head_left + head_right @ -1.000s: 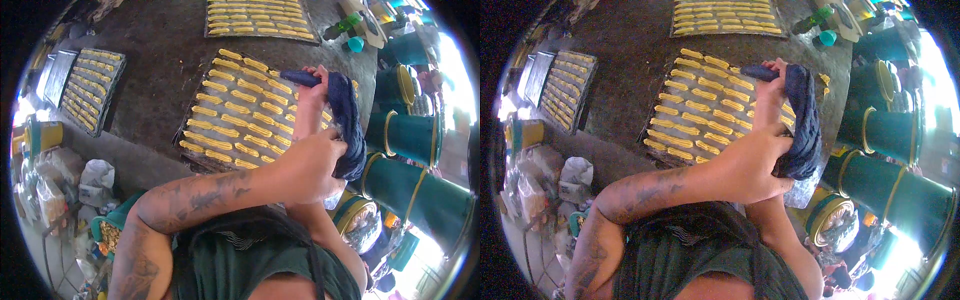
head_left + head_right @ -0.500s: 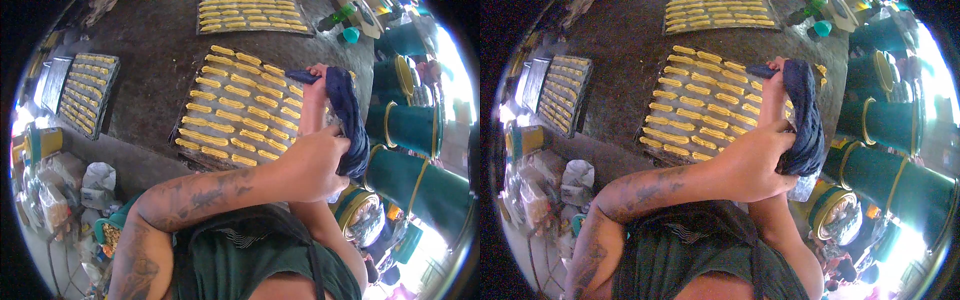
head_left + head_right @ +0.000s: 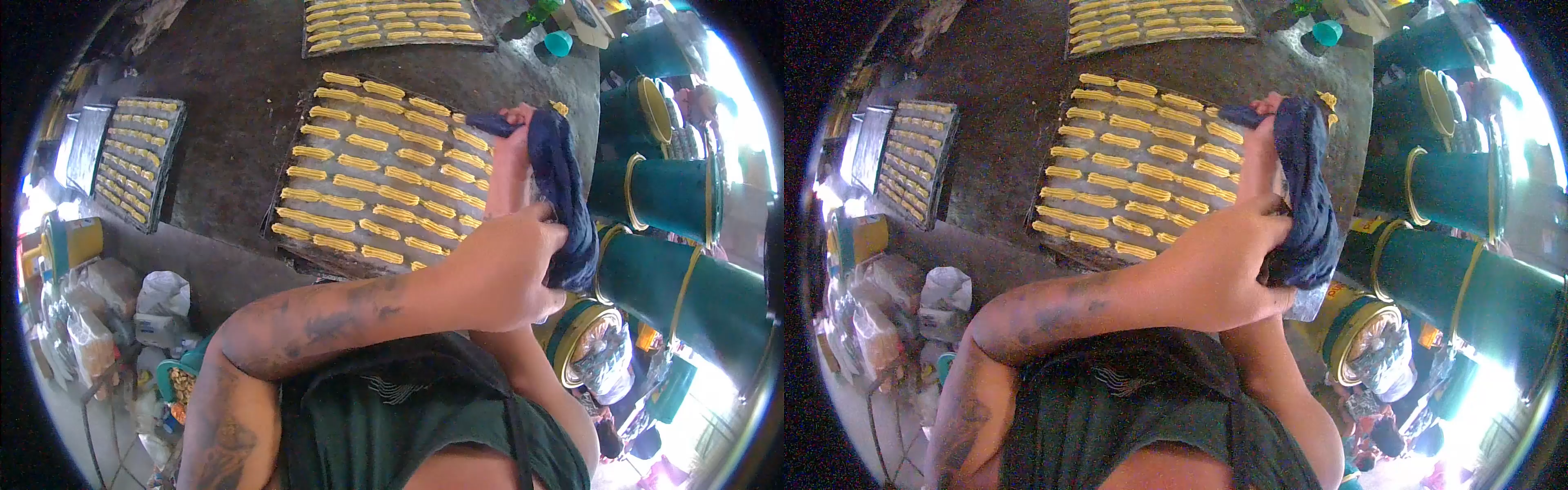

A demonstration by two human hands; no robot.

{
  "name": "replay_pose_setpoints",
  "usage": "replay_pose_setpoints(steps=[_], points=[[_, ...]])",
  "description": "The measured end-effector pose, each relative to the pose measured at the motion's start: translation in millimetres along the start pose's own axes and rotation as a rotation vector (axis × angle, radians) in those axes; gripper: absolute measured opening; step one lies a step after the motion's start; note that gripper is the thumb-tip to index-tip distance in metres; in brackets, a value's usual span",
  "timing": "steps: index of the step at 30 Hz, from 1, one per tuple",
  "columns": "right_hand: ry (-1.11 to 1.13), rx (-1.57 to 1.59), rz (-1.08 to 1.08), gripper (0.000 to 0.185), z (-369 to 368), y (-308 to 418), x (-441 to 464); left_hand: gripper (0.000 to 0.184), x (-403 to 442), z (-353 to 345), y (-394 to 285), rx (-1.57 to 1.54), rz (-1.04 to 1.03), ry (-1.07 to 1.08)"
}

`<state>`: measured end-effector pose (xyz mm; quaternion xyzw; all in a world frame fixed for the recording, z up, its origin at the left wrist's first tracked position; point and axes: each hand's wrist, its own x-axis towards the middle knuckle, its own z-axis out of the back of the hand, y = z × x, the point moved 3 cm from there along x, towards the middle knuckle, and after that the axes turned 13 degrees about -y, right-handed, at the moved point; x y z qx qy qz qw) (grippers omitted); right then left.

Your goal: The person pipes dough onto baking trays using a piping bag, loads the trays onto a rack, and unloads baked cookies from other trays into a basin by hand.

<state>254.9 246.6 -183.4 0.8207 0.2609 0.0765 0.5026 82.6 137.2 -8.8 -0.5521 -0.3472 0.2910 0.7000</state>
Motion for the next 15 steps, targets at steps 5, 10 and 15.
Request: replay_pose_setpoints(steps=[5, 10, 15], points=[[-0.085, 0.153, -0.008, 0.018, 31.9, 24.8, 16.4, 0.037, -4.3, -15.6, -5.0, 0.018, -0.024, 0.051], [-0.078, 0.079, -0.004, 0.014, 55.6, 31.9, 22.8, 0.037, -6.3, -32.2, -9.6, 0.084, -0.064, 0.123], [-0.065, -0.146, 0.081, 0.013, 75.4, 50.9, 28.5, 0.034, -6.6, -48.0, -7.0, -0.033, -0.071, 0.105]])
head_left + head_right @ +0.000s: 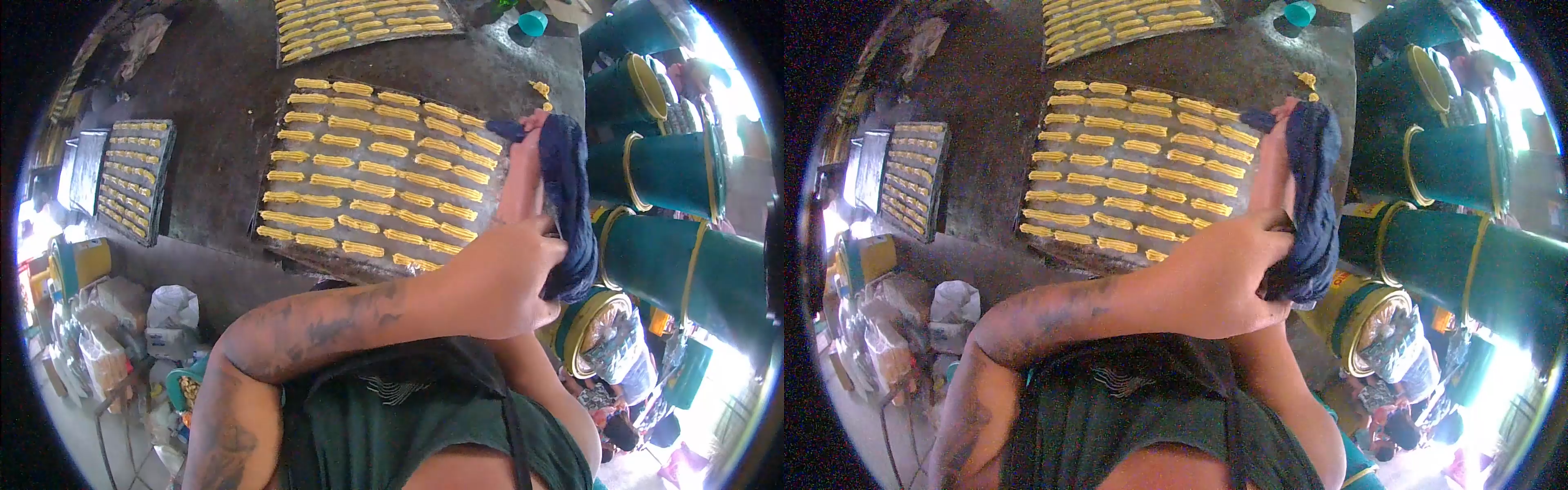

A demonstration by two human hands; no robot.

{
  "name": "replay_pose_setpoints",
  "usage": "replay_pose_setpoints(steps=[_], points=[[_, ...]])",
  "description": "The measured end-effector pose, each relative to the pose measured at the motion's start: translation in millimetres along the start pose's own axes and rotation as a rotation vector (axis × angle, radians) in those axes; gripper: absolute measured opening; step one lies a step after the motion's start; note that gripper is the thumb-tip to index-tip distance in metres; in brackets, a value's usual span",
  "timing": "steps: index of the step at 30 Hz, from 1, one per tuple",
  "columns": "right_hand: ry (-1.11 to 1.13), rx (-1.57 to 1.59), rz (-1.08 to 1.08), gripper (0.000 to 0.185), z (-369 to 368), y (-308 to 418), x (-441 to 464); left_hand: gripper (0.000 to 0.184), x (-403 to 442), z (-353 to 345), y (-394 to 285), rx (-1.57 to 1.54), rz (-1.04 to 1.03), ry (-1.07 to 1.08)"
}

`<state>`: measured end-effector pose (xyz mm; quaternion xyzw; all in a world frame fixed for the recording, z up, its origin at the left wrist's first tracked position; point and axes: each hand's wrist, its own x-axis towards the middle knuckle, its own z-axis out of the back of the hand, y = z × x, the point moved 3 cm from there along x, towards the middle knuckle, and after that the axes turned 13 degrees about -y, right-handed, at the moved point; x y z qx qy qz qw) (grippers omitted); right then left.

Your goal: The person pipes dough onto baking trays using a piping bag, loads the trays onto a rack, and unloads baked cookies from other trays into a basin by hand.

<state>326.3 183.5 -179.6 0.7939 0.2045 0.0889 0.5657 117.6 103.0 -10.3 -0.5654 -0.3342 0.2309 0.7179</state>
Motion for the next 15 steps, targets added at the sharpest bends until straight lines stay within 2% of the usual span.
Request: replay_pose_setpoints(steps=[3, 6, 8, 10, 12, 14, 15], points=[[0.019, -0.366, 0.168, 0.013, 16.8, 16.3, 4.5, 0.036, -2.8, -4.6, 3.1, 0.076, 0.154, 0.039], [0.007, -0.745, 0.46, 0.013, 22.7, 46.2, -7.4, 0.036, -2.2, 20.7, -12.0, 0.03, -0.047, 0.015], [0.003, -0.896, 0.661, 0.014, 9.7, 68.2, -30.8, 0.043, -8.1, 61.9, -21.3, -0.037, -0.099, 0.085], [0.045, -0.91, 0.826, 0.015, -22.8, 86.2, -61.3, 0.05, -26.7, 120.2, -30.3, -0.045, -0.175, 0.082], [0.188, -0.783, 0.917, 0.017, -68.9, 92.7, -100.7, 0.052, -69.1, 187.8, -31.9, 0.029, -0.095, 0.046], [0.411, -0.524, 0.948, 0.014, -117.3, 86.9, -145.5, 0.056, -126.1, 242.8, -27.1, 0.01, 0.171, -0.199], [0.566, -0.494, 0.931, 0.016, -140.3, 74.8, -168.5, 0.057, -155.9, 268.0, -27.2, 0.112, 0.334, -0.196]])
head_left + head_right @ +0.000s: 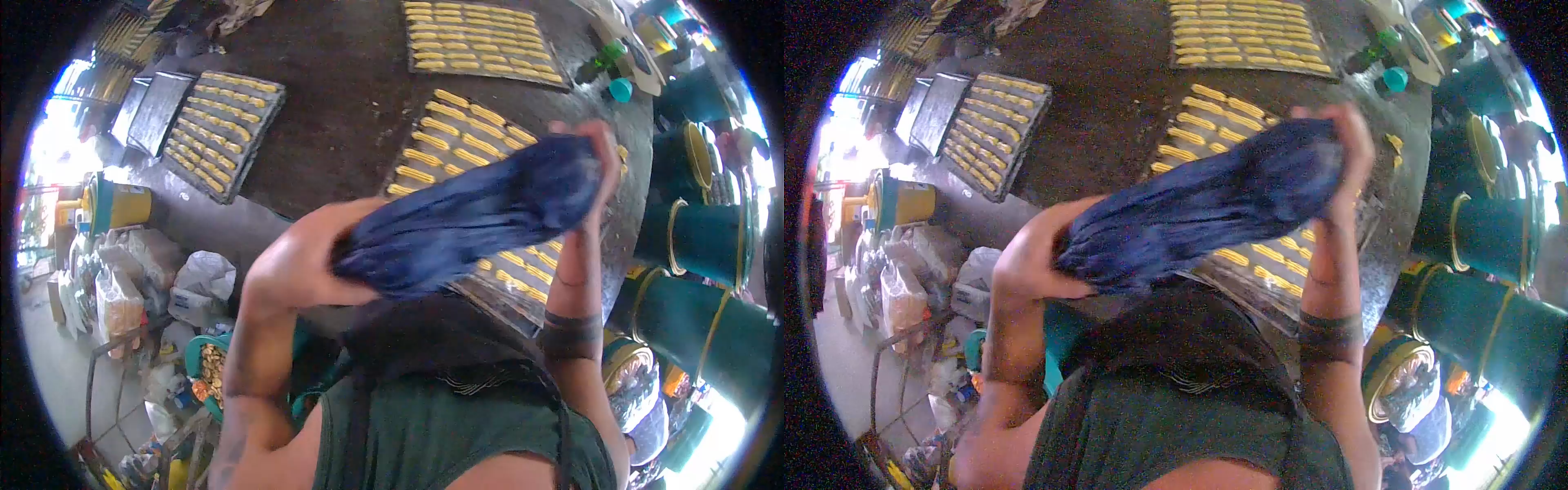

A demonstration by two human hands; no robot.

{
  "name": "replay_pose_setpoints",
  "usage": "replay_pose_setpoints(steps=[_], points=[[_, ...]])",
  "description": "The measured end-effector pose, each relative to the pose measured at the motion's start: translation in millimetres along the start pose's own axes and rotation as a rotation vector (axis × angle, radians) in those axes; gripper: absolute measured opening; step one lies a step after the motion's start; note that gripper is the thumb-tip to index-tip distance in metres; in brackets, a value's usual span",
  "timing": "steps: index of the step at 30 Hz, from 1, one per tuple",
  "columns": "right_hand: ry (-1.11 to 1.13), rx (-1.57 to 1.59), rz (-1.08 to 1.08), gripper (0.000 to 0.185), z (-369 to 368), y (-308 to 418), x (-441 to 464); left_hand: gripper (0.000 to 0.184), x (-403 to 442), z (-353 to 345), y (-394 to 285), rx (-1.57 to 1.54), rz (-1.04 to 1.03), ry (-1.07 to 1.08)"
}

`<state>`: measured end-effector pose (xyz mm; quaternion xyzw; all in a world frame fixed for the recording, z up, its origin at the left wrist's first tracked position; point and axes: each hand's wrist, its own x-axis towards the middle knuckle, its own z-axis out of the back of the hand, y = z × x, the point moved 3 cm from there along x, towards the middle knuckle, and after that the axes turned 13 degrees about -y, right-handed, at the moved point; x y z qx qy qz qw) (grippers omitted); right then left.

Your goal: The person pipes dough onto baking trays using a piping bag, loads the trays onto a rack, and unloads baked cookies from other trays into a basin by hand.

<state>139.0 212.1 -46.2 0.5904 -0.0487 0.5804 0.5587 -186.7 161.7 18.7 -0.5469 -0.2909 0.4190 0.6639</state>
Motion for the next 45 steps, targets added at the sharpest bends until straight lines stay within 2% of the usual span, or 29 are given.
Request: replay_pose_setpoints(steps=[1, 2, 3, 4, 5, 6, 7, 9, 12, 14, 15, 18, 19, 21, 22, 25, 26, 28, 29, 31, 32, 33, 35, 37, 38, 40, 43, 45], points=[[0.121, 0.093, 0.024, 0.022, -30.1, 16.8, -4.0, 0.059, -21.9, 28.5, 12.9, 0.111, 0.154, -0.009], [0.136, 0.084, 0.355, 0.028, -55.1, 40.3, -7.8, 0.056, -40.4, 44.6, 28.1, 0.165, 0.188, -0.039], [0.209, 0.134, 0.524, 0.031, -85.0, 70.6, -12.6, 0.054, -56.1, 64.3, 47.2, 0.215, 0.222, -0.065], [0.361, 0.251, 0.479, 0.028, -119.3, 76.6, -25.0, 0.052, -68.9, 79.2, 58.1, 0.306, 0.284, -0.103], [0.599, 0.118, 0.483, 0.025, -150.1, 95.4, -36.0, 0.05, -80.6, 91.4, 66.9, 0.396, 0.346, -0.139], [0.644, 0.085, 0.539, 0.019, -176.2, 104.9, -52.6, 0.049, -89.4, 102.3, 76.6, 0.485, 0.408, -0.176], [0.771, 0.048, 0.512, 0.022, -198.3, 112.9, -66.9, 0.046, -94.6, 111.9, 86.9, 0.574, 0.347, -0.225], [0.814, 0.035, 0.554, 0.025, -234.5, 115.2, -98.0, 0.04, -104.5, 126.3, 106.0, 0.743, 0.231, -0.32], [0.894, -0.033, 0.487, 0.029, -260.1, 105.7, -133.3, 0.037, -82.8, 141.4, 118.9, 1.07, 0.14, -0.303], [0.938, -0.069, 0.529, 0.026, -264.7, 98.1, -145.6, 0.044, -51.1, 149.8, 133.0, 1.1, 0.038, -0.341], [0.958, -0.091, 0.547, 0.024, -261.9, 93.8, -147.1, 0.044, -33.2, 150.0, 144.1, 1.084, -0.015, -0.43], [0.961, -0.08, 0.363, 0.028, -227.3, 98.2, -115.5, 0.059, 18.5, 140.4, 182.0, 0.933, -0.033, -0.614], [0.885, -0.011, 0.271, 0.029, -210.2, 93.8, -102.9, 0.065, 29.7, 133.1, 192.3, 0.925, -0.017, -0.67], [0.724, 0.076, 0.096, 0.03, -160.4, 76.7, -82.6, 0.068, 45.0, 123.1, 221.1, 0.879, -0.327, -0.481], [0.679, -0.001, 0.012, 0.027, -127.9, 70.2, -75.8, 0.061, 49.3, 119.1, 241.2, 0.841, -0.224, -0.346], [0.484, -0.269, -0.312, 0.026, -16.2, 45.9, -69.7, 0.055, 47.7, 95.8, 192.2, 0.907, -0.229, -0.53], [0.379, -0.321, -0.352, 0.023, 22.4, 28.7, -79.5, 0.038, 44.0, 87.7, 179.3, 0.835, -0.26, -0.567], [0.168, -0.229, -0.747, 0.021, 99.4, -11.1, -116.8, 0.02, 27.9, 59.5, 185.4, 0.477, -0.027, -0.395], [0.094, -0.191, -0.818, 0.022, 131.0, -40.3, -147.8, 0.013, 17.0, 42.9, 192.7, 0.448, 0.1, -0.295], [-0.075, -0.121, -0.927, 0.024, 195.7, -91.1, -199.4, 0.019, -0.9, 14.0, 212.9, 0.251, 0.309, -0.173], [-0.088, -0.266, -0.941, 0.027, 201.6, -73.0, -201.6, 0.023, -5.8, 4.3, 229.4, 0.041, 0.349, -0.213], [-0.099, -0.405, -0.961, 0.03, 195.4, -52.2, -202.0, 0.024, -5.6, -0.2, 218.5, 0.105, 0.398, -0.232], [-0.215, -0.146, -1.009, 0.038, 199.2, -91.3, -242.7, 0.028, -4.0, -2.5, 203.2, 0.142, 0.51, -0.247], [0.069, -0.51, -0.963, 0.045, 185.9, -44.1, -195.5, 0.034, -3.1, 2.0, 199.0, 0.083, 0.64, -0.231], [0.054, -0.526, -0.953, 0.051, 185.2, -42.5, -189.9, 0.037, -5.0, 3.0, 199.7, -0.129, 0.689, -0.204], [0.035, -0.337, -1.127, 0.051, 191.0, -44.8, -180.7, 0.044, -8.5, -1.4, 201.8, -0.561, 0.769, -0.152], [-0.032, 0.024, -1.344, 0.047, 206.9, -82.0, -192.2, 0.054, -9.9, -38.0, 129.8, -0.892, 0.661, -0.18], [-0.091, 0.243, -1.531, 0.045, 213.5, -78.8, -181.7, 0.058, -21.5, -37.7, 129.6, -1.034, 0.543, -0.186]])
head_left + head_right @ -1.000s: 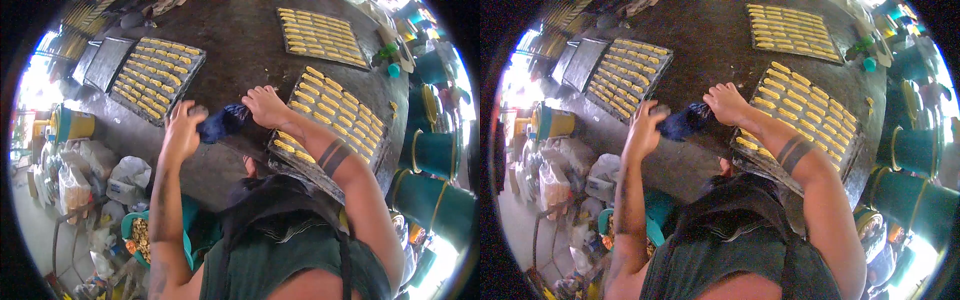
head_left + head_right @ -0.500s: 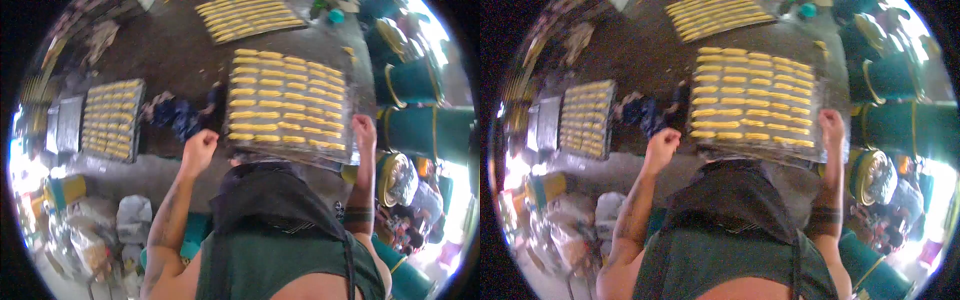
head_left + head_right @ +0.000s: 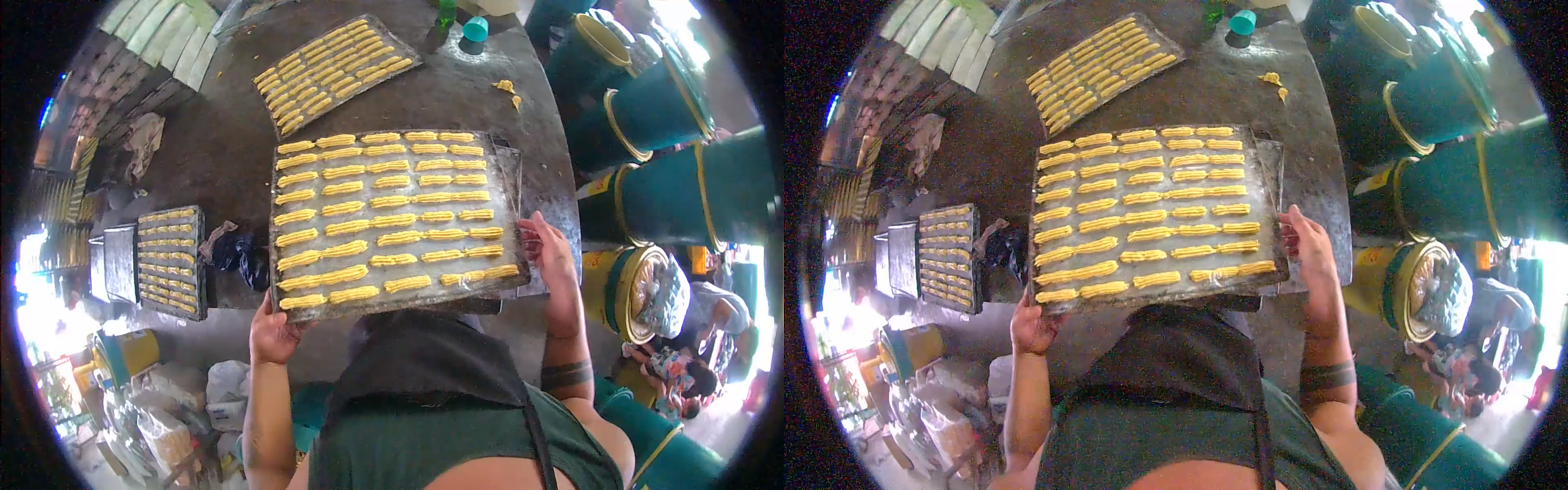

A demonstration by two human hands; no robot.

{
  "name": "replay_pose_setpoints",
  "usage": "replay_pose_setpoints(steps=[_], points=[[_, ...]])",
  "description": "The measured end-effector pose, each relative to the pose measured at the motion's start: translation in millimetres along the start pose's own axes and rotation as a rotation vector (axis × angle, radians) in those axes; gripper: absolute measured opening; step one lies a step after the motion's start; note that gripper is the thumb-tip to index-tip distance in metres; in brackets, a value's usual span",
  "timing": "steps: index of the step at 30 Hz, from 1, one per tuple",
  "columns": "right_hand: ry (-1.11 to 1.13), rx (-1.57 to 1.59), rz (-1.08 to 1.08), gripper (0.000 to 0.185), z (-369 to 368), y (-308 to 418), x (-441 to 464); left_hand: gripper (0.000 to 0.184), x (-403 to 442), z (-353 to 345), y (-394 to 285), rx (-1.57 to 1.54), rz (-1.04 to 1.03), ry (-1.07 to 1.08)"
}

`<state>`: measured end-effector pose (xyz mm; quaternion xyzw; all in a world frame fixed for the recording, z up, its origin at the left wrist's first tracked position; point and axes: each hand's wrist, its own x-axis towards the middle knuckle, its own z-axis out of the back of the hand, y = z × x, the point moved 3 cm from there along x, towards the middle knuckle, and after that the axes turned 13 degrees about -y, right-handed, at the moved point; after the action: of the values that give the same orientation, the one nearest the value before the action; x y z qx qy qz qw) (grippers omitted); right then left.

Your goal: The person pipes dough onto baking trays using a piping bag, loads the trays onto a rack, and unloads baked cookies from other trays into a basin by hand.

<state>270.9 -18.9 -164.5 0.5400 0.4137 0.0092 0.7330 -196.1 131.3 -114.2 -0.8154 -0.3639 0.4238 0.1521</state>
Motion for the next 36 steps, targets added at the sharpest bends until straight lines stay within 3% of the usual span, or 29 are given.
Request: replay_pose_setpoints(steps=[2, 5, 8, 10, 12, 16, 17, 19, 20, 21, 24, 26, 29, 30, 31, 32, 34, 36], points=[[0.064, 0.032, -0.027, 0.049, -1.8, 12.9, 2.3, 0.061, -10.1, 1.0, 3.8, -0.105, -0.105, 0.069], [0.256, 0.082, -0.099, 0.054, -11.6, 38.7, 23.0, 0.066, -49.5, -20.6, 4.1, -0.123, -0.363, -0.124], [0.492, 0.117, -0.007, 0.051, -93.9, 78.6, 60.2, 0.07, -95.5, 0.9, -8.4, -0.213, -0.495, -0.105], [0.491, 0.069, 0.189, 0.042, -152.8, 97.9, 110.5, 0.069, -136.6, 20.8, -8.2, -0.291, -0.566, -0.195], [0.303, 0.079, 0.208, 0.033, -210.6, 113.5, 162.6, 0.069, -169.8, 20.7, -8.2, -0.316, -0.734, -0.296], [0.115, 0.235, 0.082, 0.05, -286.5, 133.3, 280.4, 0.066, -240.4, 62.1, 10.7, -0.412, -1.023, -0.623], [0.144, 0.297, 0.059, 0.054, -294.8, 137.9, 296.1, 0.062, -250.6, 57.9, 11.0, -0.468, -1.044, -0.493], [0.154, 0.332, 0.01, 0.06, -313.5, 146.5, 320.5, 0.058, -280.1, 76.0, 21.2, -0.605, -1.133, -0.701], [0.138, 0.304, -0.023, 0.062, -312.0, 140.8, 359.9, 0.055, -277.9, 75.4, 36.4, -0.525, -1.136, -0.615], [0.151, 0.312, -0.054, 0.06, -318.5, 139.0, 383.8, 0.052, -275.7, 74.8, 52.2, -0.444, -1.137, -0.53], [0.105, 0.383, -0.126, 0.032, -322.4, 135.5, 407.1, 0.051, -259.4, 36.0, 61.2, -0.493, -1.163, -0.584], [0.165, 0.413, -0.209, 0.021, -322.7, 125.2, 454.8, 0.051, -251.1, 27.8, 75.7, -0.575, -1.228, -0.746], [0.474, 0.408, -0.14, 0.024, -328.4, 77.1, 459.6, 0.048, -229.9, 53.0, 83.4, -0.574, -1.275, -0.778], [0.574, 0.411, -0.148, 0.026, -325.9, 67.0, 455.2, 0.049, -215.2, 46.3, 77.7, -0.534, -1.248, -0.661], [0.621, 0.441, -0.21, 0.026, -329.8, 64.1, 421.3, 0.049, -200.6, 39.3, 72.4, -0.489, -1.215, -0.55], [0.665, 0.471, -0.272, 0.026, -332.8, 62.0, 367.9, 0.05, -201.5, 50.3, 77.3, -0.49, -1.235, -0.577], [0.765, 0.532, -0.148, 0.03, -327.3, 76.5, 288.7, 0.051, -232.2, 108.1, 93.7, -0.537, -1.307, -0.544], [0.677, 0.573, -0.145, 0.03, -326.6, 82.1, 232.5, 0.053, -228.0, 121.9, 86.4, -0.705, -1.37, -0.657]])
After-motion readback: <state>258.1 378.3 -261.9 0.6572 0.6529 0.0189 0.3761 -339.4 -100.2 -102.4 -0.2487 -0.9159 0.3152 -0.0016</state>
